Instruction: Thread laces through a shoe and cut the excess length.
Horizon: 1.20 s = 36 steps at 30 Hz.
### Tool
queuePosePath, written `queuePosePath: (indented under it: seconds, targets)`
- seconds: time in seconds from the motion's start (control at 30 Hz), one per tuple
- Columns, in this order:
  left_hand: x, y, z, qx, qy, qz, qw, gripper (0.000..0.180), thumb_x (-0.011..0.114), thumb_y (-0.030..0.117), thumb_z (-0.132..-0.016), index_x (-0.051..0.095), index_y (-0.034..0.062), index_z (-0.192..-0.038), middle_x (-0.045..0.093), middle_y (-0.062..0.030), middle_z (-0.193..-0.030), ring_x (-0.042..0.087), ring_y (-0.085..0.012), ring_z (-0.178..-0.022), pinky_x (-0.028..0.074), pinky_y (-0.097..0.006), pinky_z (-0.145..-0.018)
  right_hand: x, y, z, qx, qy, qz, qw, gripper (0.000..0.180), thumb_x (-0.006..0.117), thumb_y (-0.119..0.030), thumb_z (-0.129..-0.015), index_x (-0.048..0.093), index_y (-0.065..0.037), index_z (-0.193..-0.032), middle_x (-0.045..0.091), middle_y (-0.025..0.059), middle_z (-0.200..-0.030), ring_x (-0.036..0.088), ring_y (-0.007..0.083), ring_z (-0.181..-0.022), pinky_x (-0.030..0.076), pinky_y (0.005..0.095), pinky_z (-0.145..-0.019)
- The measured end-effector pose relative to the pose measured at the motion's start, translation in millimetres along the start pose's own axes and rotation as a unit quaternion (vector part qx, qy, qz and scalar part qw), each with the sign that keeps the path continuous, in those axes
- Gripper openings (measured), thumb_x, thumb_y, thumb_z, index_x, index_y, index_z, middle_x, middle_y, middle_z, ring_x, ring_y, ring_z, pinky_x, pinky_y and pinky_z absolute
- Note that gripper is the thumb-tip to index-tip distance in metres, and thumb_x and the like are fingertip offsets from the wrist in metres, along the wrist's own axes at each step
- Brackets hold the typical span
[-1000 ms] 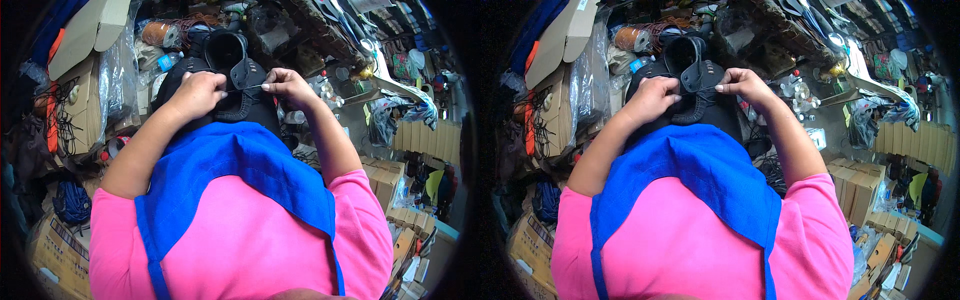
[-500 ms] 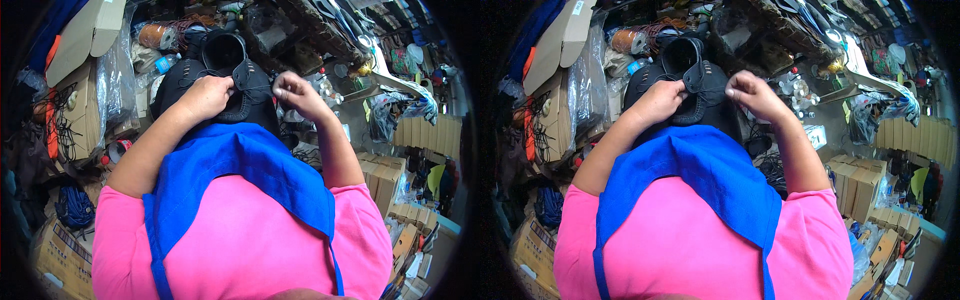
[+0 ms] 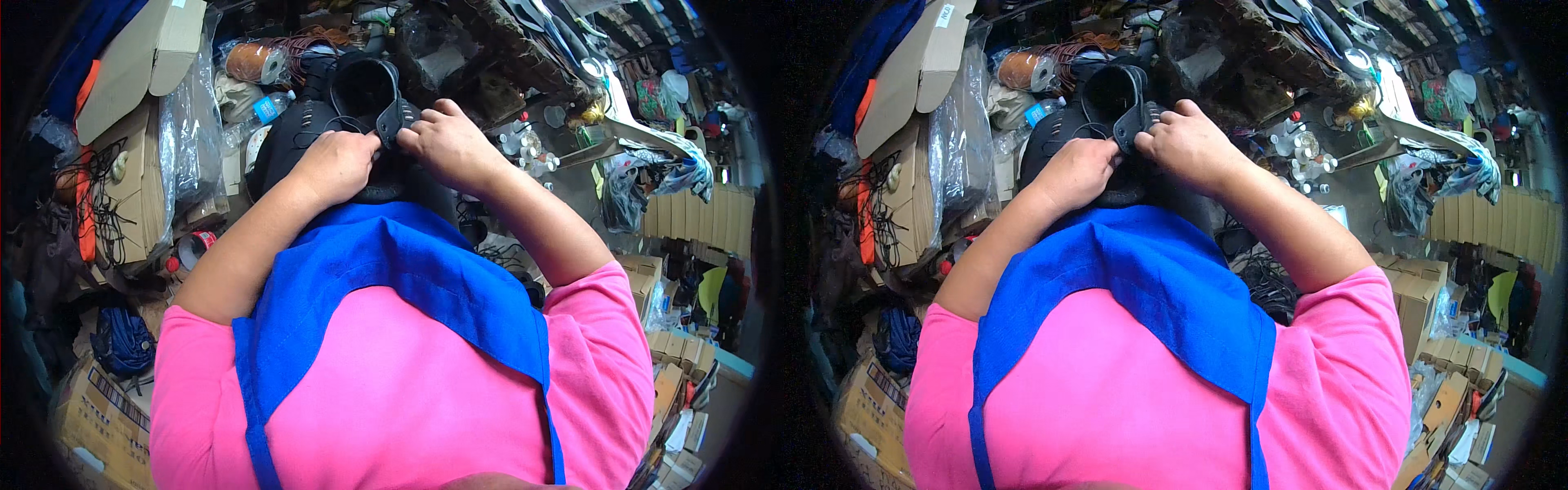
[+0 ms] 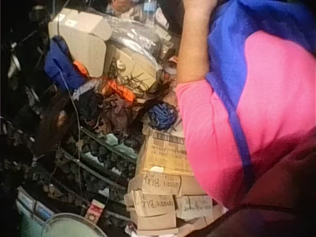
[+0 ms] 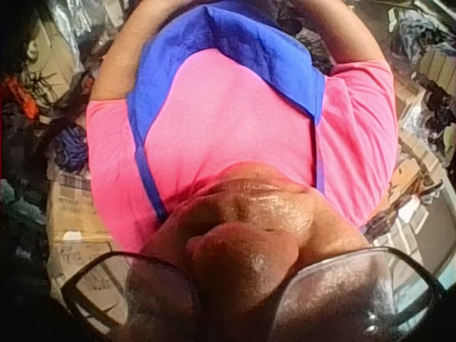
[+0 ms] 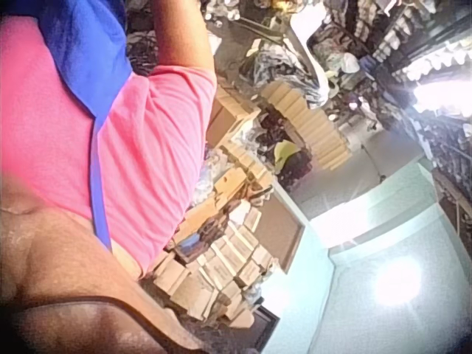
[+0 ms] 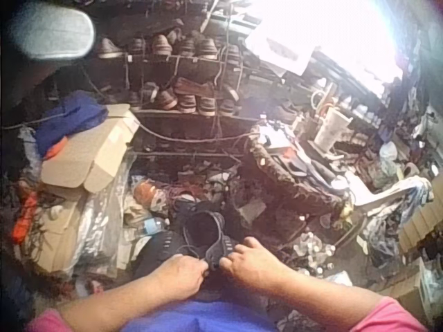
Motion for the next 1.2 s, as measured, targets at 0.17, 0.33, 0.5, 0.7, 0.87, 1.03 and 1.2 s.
queuePosePath:
  seconds: [0.17,0.33,0.5,0.7,0.87,1.03,1.2]
  targets:
    - [-6,-1,12,0.078,0.025,-0.065,0.995,0.015,0.049,0.010,-0.078,0.059,0.0078,-0.089,0.063,-0.0143,-0.074,0.063,-0.0327,-0.074,0.049,-0.045,-0.068,15,11,2,-0.025,0.027,-0.072,0.997,0.015,0.061,-0.012,-0.072,0.058,-0.015,-0.087,0.062,0.0026,-0.080,0.057,0.0228,-0.086,0.037,0.0384,-0.090]
    - [-14,4,30,0.082,0.041,-0.101,0.991,0.014,0.047,0.008,-0.077,0.056,0.0092,-0.089,0.061,-0.0101,-0.076,0.062,-0.0290,-0.077,0.048,-0.041,-0.071,21,7,6,-0.034,0.071,-0.102,0.992,0.014,0.062,-0.011,-0.071,0.058,-0.014,-0.084,0.061,0.0027,-0.077,0.056,0.0230,-0.084,0.037,0.0388,-0.091]
    - [-10,11,21,0.055,0.056,-0.097,0.992,0.011,0.049,0.005,-0.077,0.055,0.0075,-0.086,0.060,-0.0112,-0.078,0.059,-0.0306,-0.081,0.043,-0.043,-0.072,18,12,12,-0.002,0.055,-0.056,0.997,0.017,0.060,-0.017,-0.075,0.058,-0.016,-0.091,0.062,0.0027,-0.076,0.058,0.0231,-0.086,0.035,0.0407,-0.095]
    - [-5,12,8,0.064,0.051,-0.111,0.990,0.008,0.050,0.005,-0.077,0.056,0.0063,-0.082,0.060,-0.0100,-0.078,0.058,-0.0296,-0.081,0.041,-0.042,-0.072,8,7,15,0.015,0.066,-0.009,0.998,0.020,0.059,-0.017,-0.075,0.057,-0.014,-0.094,0.062,0.0026,-0.077,0.058,0.0221,-0.088,0.034,0.0449,-0.097]
    - [1,4,11,0.092,0.042,-0.116,0.988,0.009,0.050,0.006,-0.076,0.056,0.0072,-0.082,0.059,-0.0091,-0.079,0.058,-0.0290,-0.081,0.041,-0.041,-0.073,20,7,9,-0.006,0.052,-0.057,0.997,0.018,0.062,-0.010,-0.070,0.056,-0.013,-0.086,0.060,0.0026,-0.078,0.057,0.0223,-0.087,0.033,0.0430,-0.097]
    - [-19,-5,37,0.094,0.074,-0.153,0.981,0.014,0.049,0.004,-0.073,0.055,0.0082,-0.085,0.055,-0.0081,-0.075,0.055,-0.0274,-0.079,0.040,-0.039,-0.072,37,33,24,0.008,0.065,-0.071,0.995,0.020,0.062,-0.009,-0.069,0.055,-0.015,-0.086,0.057,0.0031,-0.076,0.056,0.0236,-0.087,0.034,0.0453,-0.095]
    - [-57,-21,84,0.036,0.129,-0.141,0.981,0.014,0.061,0.002,-0.072,0.061,0.0067,-0.086,0.058,-0.0083,-0.079,0.054,-0.0260,-0.078,0.040,-0.036,-0.072,54,71,80,0.354,0.045,-0.492,0.794,0.015,0.066,-0.022,-0.084,0.065,-0.008,-0.087,0.063,0.0003,-0.076,0.057,0.0131,-0.075,0.043,0.0313,-0.079]
Point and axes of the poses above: each hand's wrist, its own z-axis away from the middle knuckle, its own x-axis out of the palm, y = z × x, the point moved 2 cm from there along -z, towards the middle knuckle
